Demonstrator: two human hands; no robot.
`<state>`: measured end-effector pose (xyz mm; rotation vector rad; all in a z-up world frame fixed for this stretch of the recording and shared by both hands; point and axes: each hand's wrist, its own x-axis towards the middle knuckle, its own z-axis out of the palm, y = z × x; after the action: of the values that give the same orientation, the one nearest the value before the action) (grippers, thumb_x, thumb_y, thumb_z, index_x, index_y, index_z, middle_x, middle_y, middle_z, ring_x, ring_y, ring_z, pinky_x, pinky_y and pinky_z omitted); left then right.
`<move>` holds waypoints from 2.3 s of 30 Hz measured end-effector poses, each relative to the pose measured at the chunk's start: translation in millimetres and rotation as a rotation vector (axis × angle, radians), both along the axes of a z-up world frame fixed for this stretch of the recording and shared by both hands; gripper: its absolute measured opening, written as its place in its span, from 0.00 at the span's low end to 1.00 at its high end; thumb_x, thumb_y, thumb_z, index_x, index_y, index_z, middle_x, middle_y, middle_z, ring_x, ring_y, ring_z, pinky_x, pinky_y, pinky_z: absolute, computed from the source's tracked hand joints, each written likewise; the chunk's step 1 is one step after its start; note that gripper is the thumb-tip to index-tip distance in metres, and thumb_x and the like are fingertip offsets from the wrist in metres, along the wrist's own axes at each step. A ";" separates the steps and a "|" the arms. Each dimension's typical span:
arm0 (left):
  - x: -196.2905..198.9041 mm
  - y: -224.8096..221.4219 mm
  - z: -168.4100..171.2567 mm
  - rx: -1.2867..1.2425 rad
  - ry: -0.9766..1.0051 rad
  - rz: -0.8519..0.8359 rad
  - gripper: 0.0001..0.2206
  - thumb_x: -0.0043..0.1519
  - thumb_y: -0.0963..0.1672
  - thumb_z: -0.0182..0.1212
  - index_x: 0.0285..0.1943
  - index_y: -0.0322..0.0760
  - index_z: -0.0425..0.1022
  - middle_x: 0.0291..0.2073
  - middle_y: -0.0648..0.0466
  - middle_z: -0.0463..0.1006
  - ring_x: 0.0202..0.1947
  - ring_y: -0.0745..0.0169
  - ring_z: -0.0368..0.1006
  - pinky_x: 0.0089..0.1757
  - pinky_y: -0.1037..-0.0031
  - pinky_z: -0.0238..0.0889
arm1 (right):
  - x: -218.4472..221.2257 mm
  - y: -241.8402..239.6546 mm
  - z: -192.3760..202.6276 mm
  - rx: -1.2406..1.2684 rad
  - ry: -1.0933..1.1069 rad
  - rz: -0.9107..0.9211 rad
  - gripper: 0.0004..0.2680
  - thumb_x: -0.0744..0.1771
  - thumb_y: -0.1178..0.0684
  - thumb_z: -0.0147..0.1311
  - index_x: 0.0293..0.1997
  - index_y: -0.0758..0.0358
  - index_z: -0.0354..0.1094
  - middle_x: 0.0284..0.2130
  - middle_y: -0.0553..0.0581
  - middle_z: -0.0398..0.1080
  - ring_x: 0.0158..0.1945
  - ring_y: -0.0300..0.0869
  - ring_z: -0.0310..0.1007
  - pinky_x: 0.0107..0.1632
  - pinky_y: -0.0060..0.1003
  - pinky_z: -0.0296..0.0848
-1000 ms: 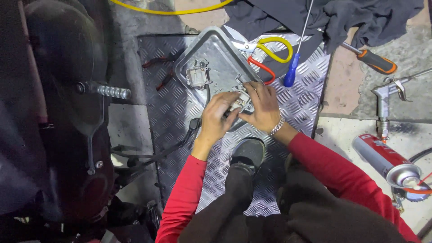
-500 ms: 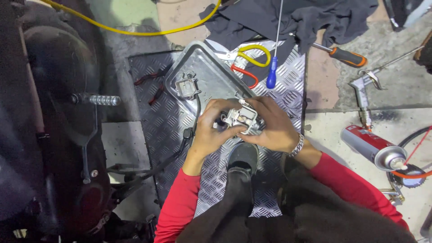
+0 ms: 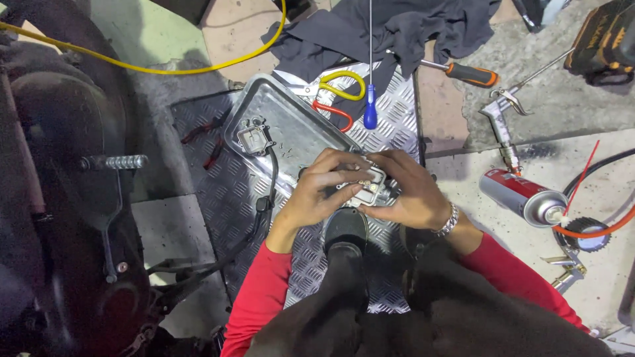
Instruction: Assembling and cleaning a motorcycle carburetor using a screwdriver and pliers
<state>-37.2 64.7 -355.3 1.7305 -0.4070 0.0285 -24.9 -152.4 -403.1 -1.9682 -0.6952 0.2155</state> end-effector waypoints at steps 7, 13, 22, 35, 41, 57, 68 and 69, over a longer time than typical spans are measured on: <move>4.3 -1.6 -16.3 -0.044 0.016 -0.030 0.08 0.58 0.42 0.72 0.43 0.36 0.83 0.44 0.47 0.81 0.47 0.48 0.78 0.49 0.61 0.70 | 1.4 -7.0 2.0 -0.034 0.002 -0.029 0.29 0.54 0.49 0.76 0.58 0.67 0.69 0.45 0.67 0.72 0.50 0.62 0.76 0.50 0.51 0.77; 7.6 -11.1 -22.6 -0.022 0.053 -0.015 0.12 0.55 0.43 0.75 0.44 0.35 0.80 0.42 0.48 0.81 0.46 0.48 0.78 0.48 0.61 0.70 | -2.4 -12.8 -4.4 0.005 0.012 -0.044 0.30 0.53 0.48 0.77 0.58 0.66 0.69 0.46 0.66 0.72 0.51 0.62 0.75 0.52 0.53 0.76; 10.1 -10.9 -27.7 -0.053 0.048 -0.009 0.12 0.54 0.42 0.76 0.44 0.36 0.81 0.43 0.48 0.82 0.47 0.46 0.78 0.48 0.59 0.70 | 3.0 -14.9 -4.2 -0.028 0.007 -0.038 0.31 0.53 0.46 0.78 0.57 0.67 0.69 0.45 0.66 0.72 0.50 0.61 0.75 0.51 0.51 0.76; 14.8 -3.8 -18.7 -0.083 0.084 -0.099 0.11 0.60 0.42 0.71 0.50 0.38 0.81 0.48 0.46 0.81 0.47 0.45 0.77 0.51 0.56 0.69 | 7.9 -15.8 3.2 -0.099 0.101 0.006 0.31 0.53 0.46 0.76 0.58 0.68 0.68 0.46 0.67 0.71 0.51 0.62 0.75 0.51 0.53 0.76; 15.3 -5.7 -19.0 -0.066 0.069 -0.102 0.08 0.58 0.42 0.72 0.44 0.38 0.82 0.49 0.46 0.81 0.46 0.47 0.77 0.50 0.58 0.69 | 5.3 -19.5 -3.8 -0.111 0.070 0.017 0.31 0.53 0.45 0.76 0.58 0.68 0.68 0.47 0.66 0.71 0.52 0.61 0.74 0.52 0.52 0.75; 15.3 -6.9 -21.0 -0.103 0.133 -0.081 0.09 0.54 0.42 0.76 0.41 0.38 0.83 0.47 0.48 0.82 0.36 0.60 0.74 0.38 0.72 0.67 | 5.9 -16.6 -2.0 -0.077 0.035 0.039 0.31 0.54 0.43 0.76 0.57 0.68 0.68 0.44 0.66 0.71 0.51 0.60 0.74 0.51 0.51 0.75; 19.6 -5.5 -19.2 -0.090 0.082 -0.149 0.07 0.59 0.41 0.71 0.44 0.38 0.83 0.50 0.46 0.81 0.44 0.50 0.77 0.46 0.63 0.69 | 11.5 -22.2 2.3 -0.103 0.056 0.065 0.30 0.55 0.45 0.76 0.58 0.68 0.67 0.45 0.66 0.71 0.52 0.62 0.74 0.52 0.53 0.75; 20.6 -4.1 -13.4 -0.074 0.072 -0.190 0.05 0.63 0.41 0.67 0.46 0.39 0.83 0.52 0.45 0.80 0.46 0.47 0.76 0.48 0.59 0.69 | 11.6 -23.4 -0.1 -0.099 0.058 0.066 0.29 0.55 0.45 0.76 0.57 0.67 0.68 0.45 0.65 0.71 0.52 0.61 0.74 0.53 0.52 0.75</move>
<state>-16.6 60.6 -368.7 1.6093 -0.5093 -0.1541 -13.3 -175.9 -403.2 -2.0259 -0.7243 0.3521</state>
